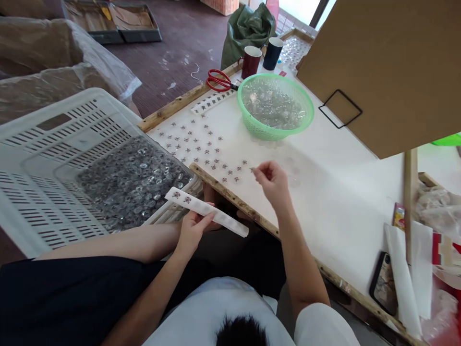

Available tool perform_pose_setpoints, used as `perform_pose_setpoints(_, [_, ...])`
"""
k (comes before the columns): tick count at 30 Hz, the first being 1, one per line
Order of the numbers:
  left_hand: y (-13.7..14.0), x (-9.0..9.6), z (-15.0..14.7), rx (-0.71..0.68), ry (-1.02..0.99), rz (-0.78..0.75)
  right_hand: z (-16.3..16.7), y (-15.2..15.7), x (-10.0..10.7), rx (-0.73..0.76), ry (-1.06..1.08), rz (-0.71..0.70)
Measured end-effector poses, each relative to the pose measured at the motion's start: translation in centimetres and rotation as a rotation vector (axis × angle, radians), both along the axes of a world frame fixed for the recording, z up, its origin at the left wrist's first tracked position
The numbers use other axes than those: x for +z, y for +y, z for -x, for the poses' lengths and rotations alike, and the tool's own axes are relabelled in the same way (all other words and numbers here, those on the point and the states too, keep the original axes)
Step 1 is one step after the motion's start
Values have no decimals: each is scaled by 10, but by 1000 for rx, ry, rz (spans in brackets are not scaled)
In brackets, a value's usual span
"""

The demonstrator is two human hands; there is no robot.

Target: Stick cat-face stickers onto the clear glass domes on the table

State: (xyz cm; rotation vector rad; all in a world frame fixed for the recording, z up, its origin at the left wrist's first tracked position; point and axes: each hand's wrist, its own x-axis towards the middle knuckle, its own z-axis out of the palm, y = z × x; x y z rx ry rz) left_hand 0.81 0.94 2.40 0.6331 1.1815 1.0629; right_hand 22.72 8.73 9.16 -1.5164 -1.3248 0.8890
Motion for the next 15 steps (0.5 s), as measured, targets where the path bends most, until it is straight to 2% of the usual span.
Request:
perform_pose_setpoints(3, [0,-1,-1,-25,4,2,-39,11,-13,9,-214,134])
perform_pose_setpoints(5, [0,-2,-1,-38,6,2,-49,10,-22,62,-323,201])
perform_pose_setpoints(8, [0,-6,-1,-40,0,8,-45,6,-30,94,-399,236])
perform_pose_setpoints(15, [0,-7,-1,-36,-3,18,-37,14,-30,116,-539,256])
